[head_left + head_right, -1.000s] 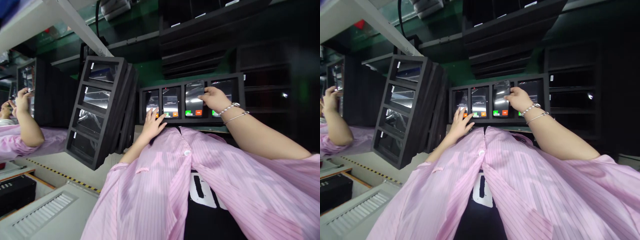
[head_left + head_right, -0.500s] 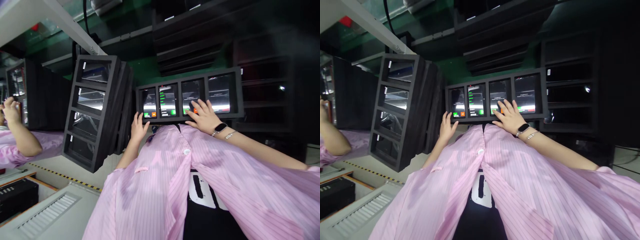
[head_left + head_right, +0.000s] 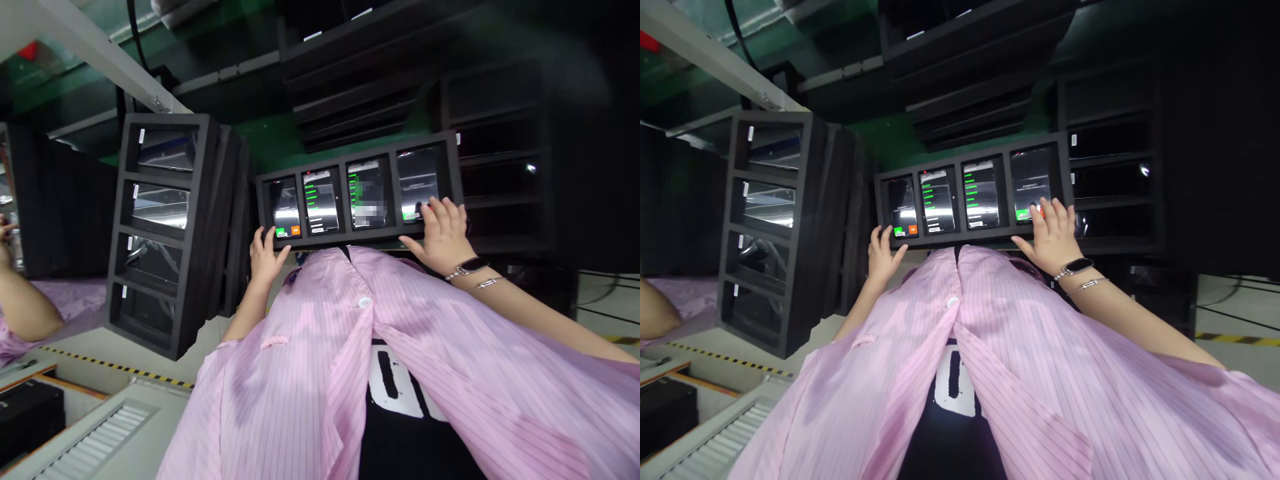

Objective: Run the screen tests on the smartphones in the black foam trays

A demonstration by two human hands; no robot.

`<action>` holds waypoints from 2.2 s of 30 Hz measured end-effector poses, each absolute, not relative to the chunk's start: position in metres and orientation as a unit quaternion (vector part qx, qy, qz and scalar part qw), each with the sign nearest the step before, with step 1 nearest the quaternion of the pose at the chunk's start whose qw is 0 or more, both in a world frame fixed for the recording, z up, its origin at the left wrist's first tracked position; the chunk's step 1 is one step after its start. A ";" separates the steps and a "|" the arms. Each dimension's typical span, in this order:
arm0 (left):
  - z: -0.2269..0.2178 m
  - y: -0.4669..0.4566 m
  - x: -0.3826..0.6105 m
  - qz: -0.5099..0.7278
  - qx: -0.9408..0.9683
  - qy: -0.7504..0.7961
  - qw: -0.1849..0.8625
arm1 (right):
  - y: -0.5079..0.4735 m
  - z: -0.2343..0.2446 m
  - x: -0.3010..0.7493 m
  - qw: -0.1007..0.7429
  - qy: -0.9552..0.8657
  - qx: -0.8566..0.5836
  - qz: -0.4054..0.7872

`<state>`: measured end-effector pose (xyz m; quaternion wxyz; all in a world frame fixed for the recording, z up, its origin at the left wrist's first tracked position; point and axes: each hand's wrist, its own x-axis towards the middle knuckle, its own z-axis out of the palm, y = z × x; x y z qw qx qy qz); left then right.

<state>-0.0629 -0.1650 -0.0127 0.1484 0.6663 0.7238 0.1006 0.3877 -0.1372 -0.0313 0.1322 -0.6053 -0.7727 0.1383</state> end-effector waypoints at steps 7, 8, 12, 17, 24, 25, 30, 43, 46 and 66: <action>0.003 -0.162 -0.048 0.119 0.684 0.707 0.132 | -0.136 -0.021 0.378 0.129 -0.777 -0.600 0.141; 0.005 -0.160 -0.041 0.126 0.694 0.697 0.132 | -0.134 -0.019 0.373 0.130 -0.778 -0.598 0.142; 0.009 -0.145 -0.008 0.115 0.735 0.651 0.151 | -0.125 -0.015 0.347 0.123 -0.806 -0.559 0.154; 0.009 -0.128 0.014 0.084 0.754 0.631 0.164 | -0.119 -0.018 0.328 0.114 -0.825 -0.533 0.152; 0.002 -0.115 0.016 0.072 0.732 0.654 0.174 | -0.113 -0.020 0.325 0.101 -0.779 -0.604 0.135; 0.001 -0.110 0.016 0.073 0.730 0.657 0.176 | -0.110 -0.020 0.323 0.102 -0.777 -0.608 0.131; -0.003 -0.080 0.017 0.081 0.723 0.664 0.175 | -0.083 -0.022 0.318 0.123 -0.767 -0.615 0.135; -0.014 -0.099 0.017 0.140 0.730 0.655 0.132 | -0.096 -0.024 0.298 0.145 -0.831 -0.515 0.155; -0.015 -0.100 0.018 0.142 0.727 0.660 0.127 | -0.098 -0.031 0.298 0.143 -0.846 -0.491 0.152; -0.015 -0.123 -0.053 0.210 0.659 0.711 0.128 | -0.112 -0.022 0.363 0.137 -0.757 -0.624 0.138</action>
